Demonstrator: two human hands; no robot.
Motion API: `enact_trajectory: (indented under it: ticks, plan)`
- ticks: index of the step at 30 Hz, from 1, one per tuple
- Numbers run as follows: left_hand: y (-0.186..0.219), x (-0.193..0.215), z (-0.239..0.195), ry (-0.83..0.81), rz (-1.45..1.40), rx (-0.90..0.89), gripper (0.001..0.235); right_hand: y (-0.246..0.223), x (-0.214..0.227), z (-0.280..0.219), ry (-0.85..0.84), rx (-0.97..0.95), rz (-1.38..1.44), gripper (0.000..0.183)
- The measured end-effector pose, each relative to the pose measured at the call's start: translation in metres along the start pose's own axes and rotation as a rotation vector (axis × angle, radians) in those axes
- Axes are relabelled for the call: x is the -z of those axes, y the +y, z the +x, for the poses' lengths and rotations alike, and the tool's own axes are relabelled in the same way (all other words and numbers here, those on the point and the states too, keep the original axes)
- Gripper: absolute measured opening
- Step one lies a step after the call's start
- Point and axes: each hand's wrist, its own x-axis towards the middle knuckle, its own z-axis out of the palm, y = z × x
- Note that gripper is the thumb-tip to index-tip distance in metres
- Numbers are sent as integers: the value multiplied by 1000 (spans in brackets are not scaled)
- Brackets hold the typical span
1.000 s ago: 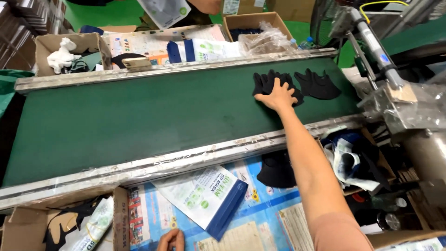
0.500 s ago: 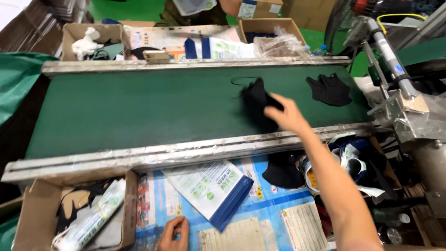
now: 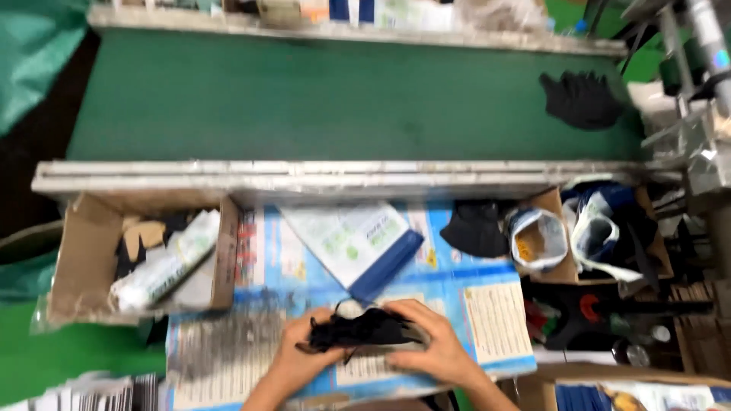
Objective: Packing face masks into plastic protective sleeves on a production line.
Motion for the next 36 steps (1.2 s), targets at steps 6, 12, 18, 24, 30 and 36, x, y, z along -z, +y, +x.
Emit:
enact_trajectory:
  ticks: [6, 12, 18, 24, 30, 36]
  plan:
    - [2, -21, 2, 10, 220, -226, 71, 78, -53, -14, 95, 241, -353, 70]
    - [2, 13, 0, -465, -1033, 386, 79, -4, 12, -38, 27, -230, 559, 71]
    - [-62, 8, -17, -539, -535, 342, 87, 19, -9, -50, 67, 13, -61, 67]
    - [-16, -33, -12, -236, 210, -327, 35, 53, -34, -37, 85, 39, -378, 65]
    - [18, -44, -16, -189, 179, -457, 37, 48, -29, -38, 97, 59, -293, 55]
    - [25, -42, -14, -180, 193, -505, 40, 46, -35, -37, 53, -37, -359, 53]
